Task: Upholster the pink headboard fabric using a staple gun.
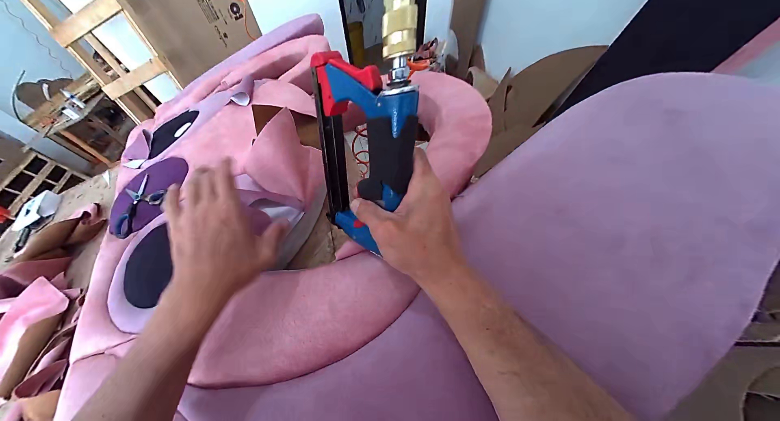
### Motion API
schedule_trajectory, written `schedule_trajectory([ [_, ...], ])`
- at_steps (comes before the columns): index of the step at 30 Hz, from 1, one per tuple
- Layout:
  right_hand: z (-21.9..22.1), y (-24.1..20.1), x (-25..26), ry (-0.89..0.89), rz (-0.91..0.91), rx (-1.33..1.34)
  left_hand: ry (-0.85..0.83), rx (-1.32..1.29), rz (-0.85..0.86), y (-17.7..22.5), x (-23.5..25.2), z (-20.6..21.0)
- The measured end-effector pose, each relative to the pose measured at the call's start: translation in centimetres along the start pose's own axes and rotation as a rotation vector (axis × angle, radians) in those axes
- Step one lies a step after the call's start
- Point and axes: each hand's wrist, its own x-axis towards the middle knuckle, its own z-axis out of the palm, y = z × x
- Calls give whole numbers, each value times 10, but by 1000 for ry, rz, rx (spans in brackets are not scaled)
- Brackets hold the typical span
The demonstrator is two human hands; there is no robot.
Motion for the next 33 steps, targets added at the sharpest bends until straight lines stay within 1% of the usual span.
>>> schedule_trajectory([
  [2, 2, 1, -2, 3, -58, -49, 75, 56, 417, 11, -6, 15],
  [3, 2, 1, -3, -1, -89, -67, 53, 65, 571, 6, -7, 23],
  [4, 3, 2, -4, -7, -114, -79, -7, 84, 626, -6, -8, 29],
  [5, 3, 2, -5, -12, -133, -83, -66, 120, 593, -21, -10, 31],
  [6, 3, 2, -6, -14, -145, -86, -107, 168, 504, -38, -13, 29],
  [8, 4, 2, -5, -8, -152, -92, -172, 323, 250, -63, -18, 15],
  [10, 5, 2, -3, 0, -148, -101, -232, 450, 13, -71, -18, -1],
  [11, 6, 2, -2, 0, -144, -99, -212, 429, -34, -70, -14, -8],
  [13, 7, 2, -2, 4, -147, -95, -105, 222, -33, -70, 5, -9],
  [14, 7, 3, -2, 3, -163, -93, -129, 111, -75, -70, 19, -4],
  [15, 6, 4, -3, -10, -186, -86, -212, 5, -146, -73, 34, 6],
  [17, 5, 5, -5, -51, -236, -73, -439, -232, -290, -84, 57, 33],
  [18, 5, 5, -5, -72, -260, -71, -512, -360, -321, -88, 62, 43],
  [19, 4, 5, -6, -89, -284, -73, -517, -490, -303, -91, 63, 50],
  [20, 4, 5, -7, -101, -316, -85, -469, -602, -251, -93, 62, 55],
  [22, 4, 5, -8, -117, -367, -119, -334, -698, -148, -92, 59, 58],
  [24, 5, 5, -9, -127, -388, -124, -183, -701, -192, -86, 56, 59],
  [25, 5, 5, -8, -131, -392, -116, -145, -685, -238, -85, 56, 59],
  [26, 5, 4, -7, -136, -391, -104, -155, -676, -281, -84, 55, 58],
  [27, 4, 5, -7, -142, -385, -91, -219, -705, -320, -84, 53, 56],
  [28, 3, 4, -7, -151, -375, -87, -293, -719, -321, -84, 51, 57],
  [29, 1, 4, -7, -165, -364, -90, -319, -706, -282, -86, 50, 61],
  [31, -2, 0, -10, -207, -343, -102, -227, -646, -178, -92, 48, 74],
  [33, -2, -2, -9, -215, -357, -94, -109, -618, -179, -102, 49, 81],
])
